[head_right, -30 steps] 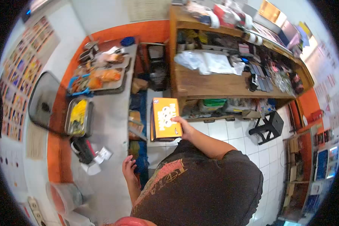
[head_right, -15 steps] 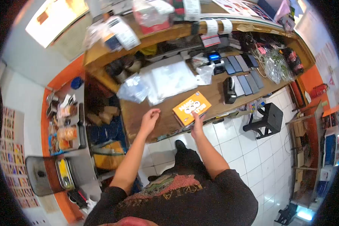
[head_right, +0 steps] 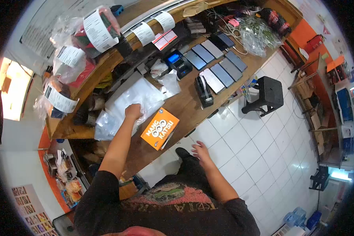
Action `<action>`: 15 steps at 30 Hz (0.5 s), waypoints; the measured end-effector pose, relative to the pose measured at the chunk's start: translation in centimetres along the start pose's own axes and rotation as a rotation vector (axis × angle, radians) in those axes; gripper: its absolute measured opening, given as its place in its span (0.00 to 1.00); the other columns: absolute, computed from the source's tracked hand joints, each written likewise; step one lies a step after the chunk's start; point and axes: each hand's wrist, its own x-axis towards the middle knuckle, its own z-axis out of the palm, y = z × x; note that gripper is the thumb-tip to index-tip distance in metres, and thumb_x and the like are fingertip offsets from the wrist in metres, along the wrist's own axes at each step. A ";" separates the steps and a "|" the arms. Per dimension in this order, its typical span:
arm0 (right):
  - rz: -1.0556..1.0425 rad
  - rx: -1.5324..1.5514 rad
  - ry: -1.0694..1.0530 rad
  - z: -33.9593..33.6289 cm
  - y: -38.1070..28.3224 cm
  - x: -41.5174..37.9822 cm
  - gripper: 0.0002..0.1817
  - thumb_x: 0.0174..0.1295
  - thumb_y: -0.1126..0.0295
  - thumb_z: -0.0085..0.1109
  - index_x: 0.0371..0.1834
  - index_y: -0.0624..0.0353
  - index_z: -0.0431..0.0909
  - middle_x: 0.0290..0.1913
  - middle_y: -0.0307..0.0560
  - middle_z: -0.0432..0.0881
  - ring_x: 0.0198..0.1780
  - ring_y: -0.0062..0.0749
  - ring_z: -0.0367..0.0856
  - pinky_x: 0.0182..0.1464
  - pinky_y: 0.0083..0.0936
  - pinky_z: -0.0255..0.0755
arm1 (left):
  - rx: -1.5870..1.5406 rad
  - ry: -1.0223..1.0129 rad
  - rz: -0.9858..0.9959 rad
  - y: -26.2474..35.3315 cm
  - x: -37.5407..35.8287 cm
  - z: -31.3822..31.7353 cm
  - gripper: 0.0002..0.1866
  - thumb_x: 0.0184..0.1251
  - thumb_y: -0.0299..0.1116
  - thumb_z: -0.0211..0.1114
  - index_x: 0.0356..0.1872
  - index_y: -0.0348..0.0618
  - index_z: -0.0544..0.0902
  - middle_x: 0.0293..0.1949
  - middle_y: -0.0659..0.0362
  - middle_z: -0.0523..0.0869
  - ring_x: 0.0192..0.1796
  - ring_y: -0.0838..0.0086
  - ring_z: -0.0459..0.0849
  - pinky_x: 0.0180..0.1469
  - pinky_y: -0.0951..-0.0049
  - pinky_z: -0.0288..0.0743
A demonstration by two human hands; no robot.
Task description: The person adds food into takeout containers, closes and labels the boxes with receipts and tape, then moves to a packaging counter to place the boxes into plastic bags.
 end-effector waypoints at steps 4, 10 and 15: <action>0.037 0.026 0.144 -3.3 0.0 0.4 0.27 0.66 0.63 0.54 0.68 0.59 0.64 0.58 0.49 0.80 0.51 0.40 0.81 0.53 0.38 0.75 | -0.018 0.017 -0.021 -0.5 0.9 1.3 0.12 0.54 0.36 0.70 0.40 0.47 0.88 0.45 0.51 0.89 0.49 0.56 0.87 0.51 0.58 0.81; -0.085 0.171 0.154 -2.1 -4.0 -1.3 0.25 0.65 0.66 0.55 0.64 0.61 0.68 0.52 0.48 0.82 0.46 0.35 0.81 0.49 0.32 0.75 | -0.182 0.166 0.025 -2.3 0.6 2.8 0.09 0.59 0.33 0.65 0.37 0.45 0.89 0.42 0.50 0.89 0.49 0.56 0.87 0.51 0.57 0.80; -0.181 0.201 0.208 -0.2 -6.3 -5.2 0.25 0.65 0.67 0.54 0.64 0.63 0.68 0.54 0.50 0.82 0.46 0.35 0.82 0.49 0.30 0.76 | -0.532 0.371 0.053 -4.2 1.2 3.2 0.10 0.64 0.36 0.62 0.39 0.43 0.88 0.39 0.50 0.88 0.44 0.55 0.86 0.48 0.58 0.79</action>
